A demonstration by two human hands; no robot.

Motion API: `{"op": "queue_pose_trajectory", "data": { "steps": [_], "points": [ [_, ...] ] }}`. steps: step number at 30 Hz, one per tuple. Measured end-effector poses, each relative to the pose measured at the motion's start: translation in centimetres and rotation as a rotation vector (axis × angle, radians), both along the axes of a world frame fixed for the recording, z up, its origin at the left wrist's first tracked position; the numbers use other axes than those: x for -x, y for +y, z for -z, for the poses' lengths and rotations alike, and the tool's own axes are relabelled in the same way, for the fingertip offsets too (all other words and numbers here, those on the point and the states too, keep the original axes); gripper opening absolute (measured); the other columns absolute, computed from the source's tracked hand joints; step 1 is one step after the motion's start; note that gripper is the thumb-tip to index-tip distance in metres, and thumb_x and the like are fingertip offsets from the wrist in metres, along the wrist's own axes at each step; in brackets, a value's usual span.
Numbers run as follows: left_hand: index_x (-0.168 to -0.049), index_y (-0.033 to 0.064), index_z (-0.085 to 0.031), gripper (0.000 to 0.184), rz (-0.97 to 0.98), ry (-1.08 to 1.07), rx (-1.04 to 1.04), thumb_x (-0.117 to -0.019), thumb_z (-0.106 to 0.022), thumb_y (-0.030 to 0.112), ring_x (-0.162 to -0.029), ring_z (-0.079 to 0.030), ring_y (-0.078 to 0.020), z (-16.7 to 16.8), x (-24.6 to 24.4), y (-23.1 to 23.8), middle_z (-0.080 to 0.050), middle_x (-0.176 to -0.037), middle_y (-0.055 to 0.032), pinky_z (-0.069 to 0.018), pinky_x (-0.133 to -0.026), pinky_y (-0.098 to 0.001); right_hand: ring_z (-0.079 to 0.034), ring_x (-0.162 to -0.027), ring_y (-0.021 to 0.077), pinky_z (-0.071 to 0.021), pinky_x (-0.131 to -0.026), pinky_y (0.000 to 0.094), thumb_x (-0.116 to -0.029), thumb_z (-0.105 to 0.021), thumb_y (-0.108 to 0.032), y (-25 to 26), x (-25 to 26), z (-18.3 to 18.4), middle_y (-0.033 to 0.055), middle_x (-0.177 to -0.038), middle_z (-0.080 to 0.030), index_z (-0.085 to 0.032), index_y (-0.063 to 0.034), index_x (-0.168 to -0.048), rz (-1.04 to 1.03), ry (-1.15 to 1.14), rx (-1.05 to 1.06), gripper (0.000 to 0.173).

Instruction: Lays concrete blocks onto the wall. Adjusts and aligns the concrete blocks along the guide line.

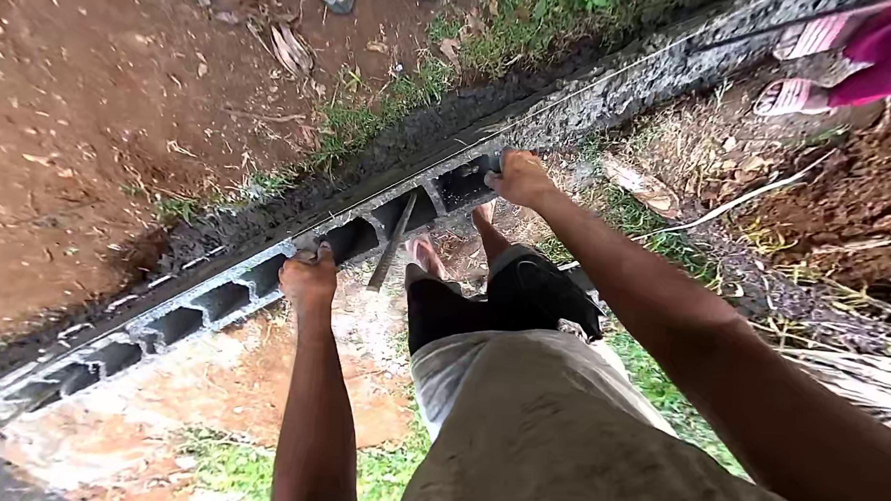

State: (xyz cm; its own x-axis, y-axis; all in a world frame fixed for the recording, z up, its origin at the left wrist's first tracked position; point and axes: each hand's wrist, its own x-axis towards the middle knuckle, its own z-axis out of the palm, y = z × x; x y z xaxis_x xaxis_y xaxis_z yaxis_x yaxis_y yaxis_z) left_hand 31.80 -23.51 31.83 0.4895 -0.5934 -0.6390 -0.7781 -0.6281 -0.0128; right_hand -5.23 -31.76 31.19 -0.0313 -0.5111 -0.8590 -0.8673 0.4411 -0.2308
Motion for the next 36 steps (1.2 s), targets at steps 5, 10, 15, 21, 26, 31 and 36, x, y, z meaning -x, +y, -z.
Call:
{"op": "queue_pose_trajectory", "data": {
  "steps": [5, 10, 15, 21, 26, 31, 36],
  "points": [
    [-0.104, -0.0036, -0.072, 0.049, 0.083, 0.006, 0.026, -0.1025, -0.060, 0.044, -0.113, -0.064, -0.0483, -0.4, 0.0, 0.1, -0.068, -0.113, -0.0313, -0.0466, -0.096, -0.0685, -0.061, -0.120, 0.0482, -0.0476, -0.097, 0.0667, -0.1000, -0.065, -0.033, 0.0, -0.1, -0.3, 0.0318, -0.121, -0.064, -0.062, 0.0079, -0.119, -0.001, -0.002, 0.041, 0.045],
    [-0.104, -0.0024, -0.072, 0.052, 0.076, 0.027, 0.080, -0.0982, -0.065, 0.048, -0.109, -0.065, -0.0489, -0.3, -0.9, 0.8, -0.069, -0.109, -0.0304, -0.0474, -0.093, -0.0698, -0.060, -0.119, 0.0498, -0.0463, -0.096, 0.0702, -0.0982, -0.067, -0.032, 0.7, -0.6, 0.2, 0.0328, -0.120, -0.063, -0.065, 0.0093, -0.111, 0.009, 0.028, 0.132, 0.043],
    [-0.116, -0.0055, -0.068, 0.057, 0.046, 0.111, 0.146, -0.0964, -0.067, 0.048, -0.117, -0.062, -0.0503, -0.8, -1.4, 1.5, -0.066, -0.118, -0.0328, -0.0464, -0.098, -0.0696, -0.059, -0.122, 0.0517, -0.0438, -0.099, 0.0731, -0.0972, -0.069, -0.033, 1.3, -0.8, 0.6, 0.0347, -0.124, -0.062, -0.065, 0.0101, -0.115, 0.023, 0.101, 0.215, 0.047],
    [-0.114, 0.0020, -0.072, 0.046, 0.045, 0.191, 0.178, -0.1000, -0.062, 0.045, -0.114, -0.066, -0.0435, -0.4, -2.6, 1.9, -0.069, -0.118, -0.0260, -0.0491, -0.097, -0.0664, -0.056, -0.125, 0.0548, -0.0407, -0.101, 0.0751, -0.0992, -0.067, -0.032, 1.5, -1.9, 1.3, 0.0384, -0.128, -0.059, -0.061, 0.0137, -0.121, 0.097, 0.148, 0.270, 0.051],
    [-0.108, 0.0042, -0.073, 0.041, 0.043, 0.234, 0.223, -0.1005, -0.062, 0.043, -0.112, -0.067, -0.0416, 0.6, -3.3, 2.1, -0.071, -0.114, -0.0230, -0.0496, -0.095, -0.0650, -0.053, -0.127, 0.0569, -0.0400, -0.101, 0.0765, -0.0972, -0.069, -0.030, 2.1, -2.5, 1.7, 0.0403, -0.129, -0.057, -0.059, 0.0146, -0.123, 0.146, 0.192, 0.330, 0.052],
    [-0.107, 0.0062, -0.073, 0.042, 0.047, 0.232, 0.204, -0.1007, -0.060, 0.046, -0.110, -0.068, -0.0392, 1.0, -3.3, 2.0, -0.072, -0.111, -0.0203, -0.0499, -0.094, -0.0640, -0.056, -0.124, 0.0561, -0.0409, -0.099, 0.0764, -0.0967, -0.069, -0.032, 2.2, -2.3, 2.3, 0.0390, -0.125, -0.060, -0.060, 0.0130, -0.120, 0.174, 0.218, 0.355, 0.051],
    [-0.108, 0.0054, -0.072, 0.042, 0.062, 0.220, 0.196, -0.1016, -0.058, 0.045, -0.112, -0.067, -0.0390, 1.0, -3.1, 2.0, -0.071, -0.112, -0.0212, -0.0478, -0.096, -0.0635, -0.055, -0.125, 0.0572, -0.0402, -0.099, 0.0770, -0.0994, -0.066, -0.032, 2.1, -2.7, 1.7, 0.0405, -0.125, -0.059, -0.060, 0.0143, -0.121, 0.106, 0.236, 0.327, 0.051]
  ]
}}
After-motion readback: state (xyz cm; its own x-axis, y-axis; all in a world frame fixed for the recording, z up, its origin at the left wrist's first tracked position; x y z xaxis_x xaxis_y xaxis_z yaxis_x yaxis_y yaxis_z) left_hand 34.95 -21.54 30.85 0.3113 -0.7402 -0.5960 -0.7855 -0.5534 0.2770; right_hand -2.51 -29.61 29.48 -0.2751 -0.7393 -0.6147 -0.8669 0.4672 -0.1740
